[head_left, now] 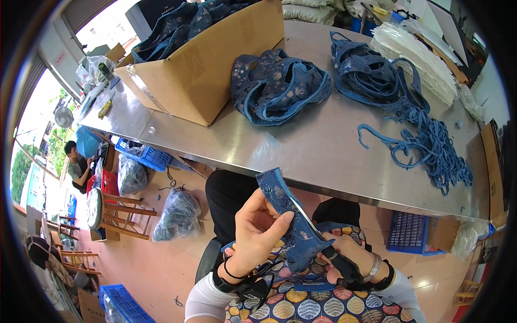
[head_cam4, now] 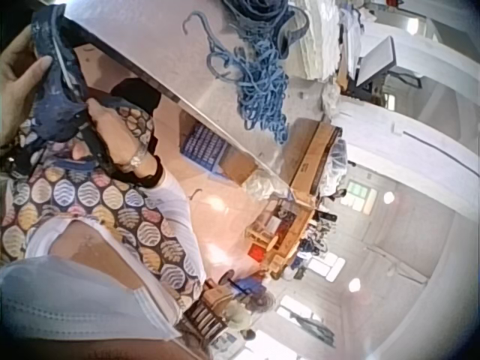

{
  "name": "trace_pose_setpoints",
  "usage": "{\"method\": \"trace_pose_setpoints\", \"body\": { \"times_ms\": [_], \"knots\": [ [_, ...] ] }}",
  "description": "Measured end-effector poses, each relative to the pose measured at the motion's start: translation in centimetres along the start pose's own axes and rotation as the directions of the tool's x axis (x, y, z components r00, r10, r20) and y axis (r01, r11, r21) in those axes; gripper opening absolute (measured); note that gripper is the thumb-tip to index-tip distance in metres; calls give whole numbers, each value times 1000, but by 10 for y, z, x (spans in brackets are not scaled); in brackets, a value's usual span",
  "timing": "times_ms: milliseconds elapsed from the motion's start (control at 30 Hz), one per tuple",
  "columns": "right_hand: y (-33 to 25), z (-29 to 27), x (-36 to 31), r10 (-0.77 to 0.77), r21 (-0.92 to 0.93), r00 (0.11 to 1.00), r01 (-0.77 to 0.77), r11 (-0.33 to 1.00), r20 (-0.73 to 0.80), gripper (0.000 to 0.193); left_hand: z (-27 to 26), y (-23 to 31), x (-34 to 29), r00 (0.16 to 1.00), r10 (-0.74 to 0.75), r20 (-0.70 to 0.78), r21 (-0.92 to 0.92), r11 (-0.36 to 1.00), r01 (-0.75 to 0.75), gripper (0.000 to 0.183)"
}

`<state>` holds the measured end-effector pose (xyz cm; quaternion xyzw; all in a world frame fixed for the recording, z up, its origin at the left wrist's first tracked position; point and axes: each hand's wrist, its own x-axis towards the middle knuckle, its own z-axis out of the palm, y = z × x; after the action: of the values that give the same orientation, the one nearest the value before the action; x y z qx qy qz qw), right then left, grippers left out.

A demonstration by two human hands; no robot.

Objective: The person is using scissors to cut patterns out of blue denim-like fabric for shoe uppers.

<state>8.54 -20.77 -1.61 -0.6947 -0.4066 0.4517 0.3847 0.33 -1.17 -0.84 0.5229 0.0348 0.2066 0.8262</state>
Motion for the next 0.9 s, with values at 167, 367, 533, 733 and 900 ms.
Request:
{"method": "trace_pose_setpoints", "body": {
  "times_ms": [167,367,533,733,900],
  "knots": [
    [8,1,0,-68,-1,998,68,998,-11,70,9,6,4,999,29,-17,-55,998,-29,47],
    [7,2,0,-63,62,997,65,996,-36,69,6,6,3,999,23,32,-32,999,-22,49],
    [3,3,0,-30,114,999,34,993,-35,71,7,10,4,997,-23,74,-42,999,26,57],
    [29,10,-5,-119,269,988,89,959,99,68,9,14,2,997,-37,66,-23,999,39,62],
    [35,14,-4,-161,495,965,38,868,208,65,13,15,0,1000,10,5,63,998,-10,63]
  ]
}}
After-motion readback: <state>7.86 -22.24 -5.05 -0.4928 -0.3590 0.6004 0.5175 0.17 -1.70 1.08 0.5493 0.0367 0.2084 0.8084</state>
